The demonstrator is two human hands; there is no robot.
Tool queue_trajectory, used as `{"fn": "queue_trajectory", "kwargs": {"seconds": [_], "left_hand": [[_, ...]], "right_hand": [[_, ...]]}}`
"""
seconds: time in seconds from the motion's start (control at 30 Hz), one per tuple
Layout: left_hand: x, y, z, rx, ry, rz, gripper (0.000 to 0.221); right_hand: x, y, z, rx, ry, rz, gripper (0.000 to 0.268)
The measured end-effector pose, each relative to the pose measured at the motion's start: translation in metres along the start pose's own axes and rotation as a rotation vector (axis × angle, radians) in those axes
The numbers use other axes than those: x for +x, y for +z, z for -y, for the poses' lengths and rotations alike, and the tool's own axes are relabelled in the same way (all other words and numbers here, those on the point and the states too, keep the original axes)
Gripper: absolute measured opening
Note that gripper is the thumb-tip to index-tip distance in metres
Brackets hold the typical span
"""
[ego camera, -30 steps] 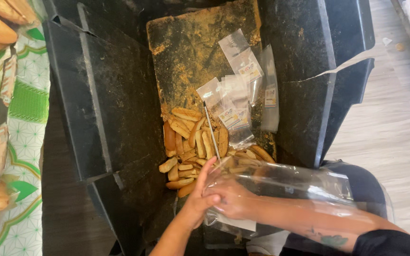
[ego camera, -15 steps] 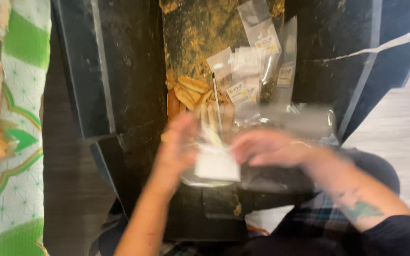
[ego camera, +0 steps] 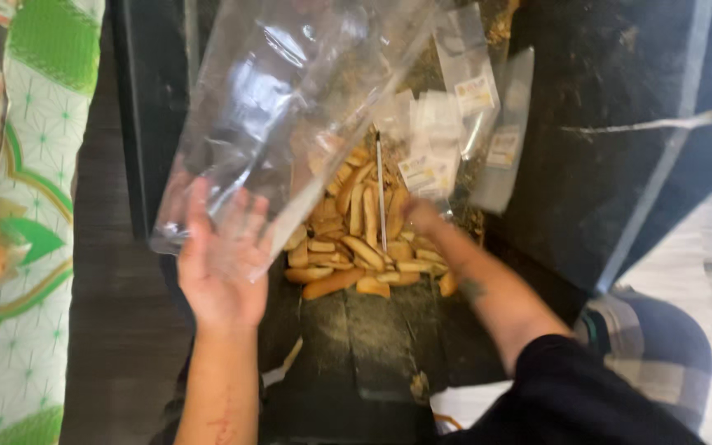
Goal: The person packages individual pieces of sliced bread by hand into clear plastic bags, taking the bread from a large black bin and placing them into the bags one at a time.
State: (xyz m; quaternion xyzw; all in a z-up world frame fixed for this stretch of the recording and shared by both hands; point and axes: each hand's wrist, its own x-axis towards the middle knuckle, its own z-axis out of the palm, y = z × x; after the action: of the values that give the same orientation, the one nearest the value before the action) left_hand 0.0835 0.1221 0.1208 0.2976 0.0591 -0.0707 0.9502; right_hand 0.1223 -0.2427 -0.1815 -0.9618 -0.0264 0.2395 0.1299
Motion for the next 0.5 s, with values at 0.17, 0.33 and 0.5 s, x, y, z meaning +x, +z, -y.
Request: {"fn": "queue_trajectory", "kwargs": {"seconds": [0.17, 0.33, 0.5], "left_hand": [[0.009, -0.002, 0.009, 0.037, -0.068, -0.065, 0.087], [0.012, -0.004, 0.011, 0.04, -0.087, -0.082, 0.084], [0.011, -0.003, 0.014, 0.063, -0.091, -0.102, 0.082]], "right_hand": [[-0.003, 0.073, 0.038, 0.338, 0.341, -0.06, 0.028], [0.005, 0.103, 0.039, 0.511, 0.573, -0.157, 0.03], [0.011, 0.118, 0.016, 0.604, 0.423, -0.437, 0.022]]}}
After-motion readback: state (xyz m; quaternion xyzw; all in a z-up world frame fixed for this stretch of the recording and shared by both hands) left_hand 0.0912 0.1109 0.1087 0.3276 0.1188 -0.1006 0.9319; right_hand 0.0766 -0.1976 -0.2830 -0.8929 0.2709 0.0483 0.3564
